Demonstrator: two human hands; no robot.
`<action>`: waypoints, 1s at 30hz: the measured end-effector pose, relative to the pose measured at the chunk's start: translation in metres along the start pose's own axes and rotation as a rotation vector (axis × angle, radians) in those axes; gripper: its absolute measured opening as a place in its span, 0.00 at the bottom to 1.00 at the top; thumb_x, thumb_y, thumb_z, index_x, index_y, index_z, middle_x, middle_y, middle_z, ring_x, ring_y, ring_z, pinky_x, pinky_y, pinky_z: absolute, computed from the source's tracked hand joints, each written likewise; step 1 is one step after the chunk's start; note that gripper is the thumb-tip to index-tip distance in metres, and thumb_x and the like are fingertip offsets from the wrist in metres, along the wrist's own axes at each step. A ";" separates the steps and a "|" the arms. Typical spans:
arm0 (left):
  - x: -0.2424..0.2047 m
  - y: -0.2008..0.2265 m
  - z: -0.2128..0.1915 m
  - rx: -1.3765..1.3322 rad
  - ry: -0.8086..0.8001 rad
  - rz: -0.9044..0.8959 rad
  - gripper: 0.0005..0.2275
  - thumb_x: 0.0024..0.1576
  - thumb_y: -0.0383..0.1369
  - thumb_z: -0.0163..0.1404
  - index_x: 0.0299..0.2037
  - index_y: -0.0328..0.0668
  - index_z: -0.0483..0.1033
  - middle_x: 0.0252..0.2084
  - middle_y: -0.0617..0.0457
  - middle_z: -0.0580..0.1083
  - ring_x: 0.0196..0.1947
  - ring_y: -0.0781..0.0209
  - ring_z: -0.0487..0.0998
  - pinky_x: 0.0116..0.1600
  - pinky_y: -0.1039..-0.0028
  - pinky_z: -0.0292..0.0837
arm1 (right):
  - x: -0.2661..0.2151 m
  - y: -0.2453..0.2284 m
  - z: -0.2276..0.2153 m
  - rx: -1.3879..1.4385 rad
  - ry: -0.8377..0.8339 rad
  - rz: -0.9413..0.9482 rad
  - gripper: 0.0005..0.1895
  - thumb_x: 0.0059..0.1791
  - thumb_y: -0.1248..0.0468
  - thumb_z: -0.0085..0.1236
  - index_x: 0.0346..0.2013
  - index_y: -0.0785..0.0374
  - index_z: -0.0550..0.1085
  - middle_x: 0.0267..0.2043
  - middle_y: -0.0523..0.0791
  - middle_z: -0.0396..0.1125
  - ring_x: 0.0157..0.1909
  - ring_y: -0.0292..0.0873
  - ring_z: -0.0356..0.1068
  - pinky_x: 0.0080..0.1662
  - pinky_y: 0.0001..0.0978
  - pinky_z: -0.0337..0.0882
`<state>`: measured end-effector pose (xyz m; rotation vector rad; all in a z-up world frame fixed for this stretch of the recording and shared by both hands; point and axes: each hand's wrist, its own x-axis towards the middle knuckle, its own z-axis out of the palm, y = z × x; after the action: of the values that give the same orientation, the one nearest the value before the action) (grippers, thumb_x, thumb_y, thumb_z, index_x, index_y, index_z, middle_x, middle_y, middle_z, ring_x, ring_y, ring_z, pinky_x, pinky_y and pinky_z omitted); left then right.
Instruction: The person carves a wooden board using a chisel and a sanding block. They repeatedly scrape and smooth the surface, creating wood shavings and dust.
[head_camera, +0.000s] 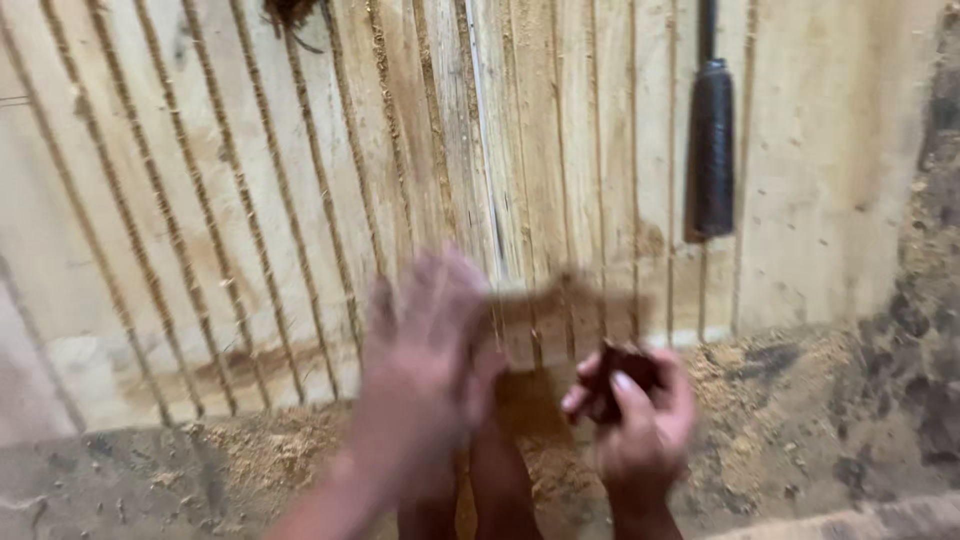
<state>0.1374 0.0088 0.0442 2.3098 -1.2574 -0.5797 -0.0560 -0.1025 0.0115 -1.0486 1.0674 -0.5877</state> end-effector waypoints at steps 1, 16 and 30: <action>0.009 -0.008 -0.011 0.096 0.047 -0.023 0.28 0.65 0.39 0.48 0.72 0.34 0.53 0.77 0.39 0.47 0.78 0.43 0.41 0.78 0.44 0.31 | -0.003 -0.001 0.001 0.059 0.009 0.054 0.10 0.50 0.71 0.42 0.46 0.69 0.64 0.34 0.56 0.68 0.26 0.47 0.70 0.28 0.38 0.74; 0.021 -0.049 -0.011 0.252 0.237 -0.278 0.32 0.64 0.49 0.40 0.74 0.36 0.54 0.79 0.41 0.45 0.79 0.45 0.40 0.78 0.47 0.31 | -0.022 0.003 0.032 -0.008 0.049 0.140 0.16 0.56 0.64 0.47 0.56 0.67 0.72 0.35 0.42 0.64 0.32 0.32 0.60 0.34 0.22 0.64; 0.024 -0.061 -0.001 0.218 0.211 -0.273 0.34 0.64 0.49 0.41 0.75 0.38 0.48 0.80 0.46 0.41 0.79 0.51 0.35 0.78 0.49 0.27 | -0.023 0.022 0.046 -0.619 0.299 -0.319 0.08 0.53 0.68 0.58 0.44 0.70 0.74 0.40 0.49 0.75 0.42 0.40 0.77 0.43 0.29 0.79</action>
<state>0.1909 0.0182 0.0071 2.6671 -0.9556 -0.2837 -0.0256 -0.0561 0.0064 -1.7313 1.4013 -0.7032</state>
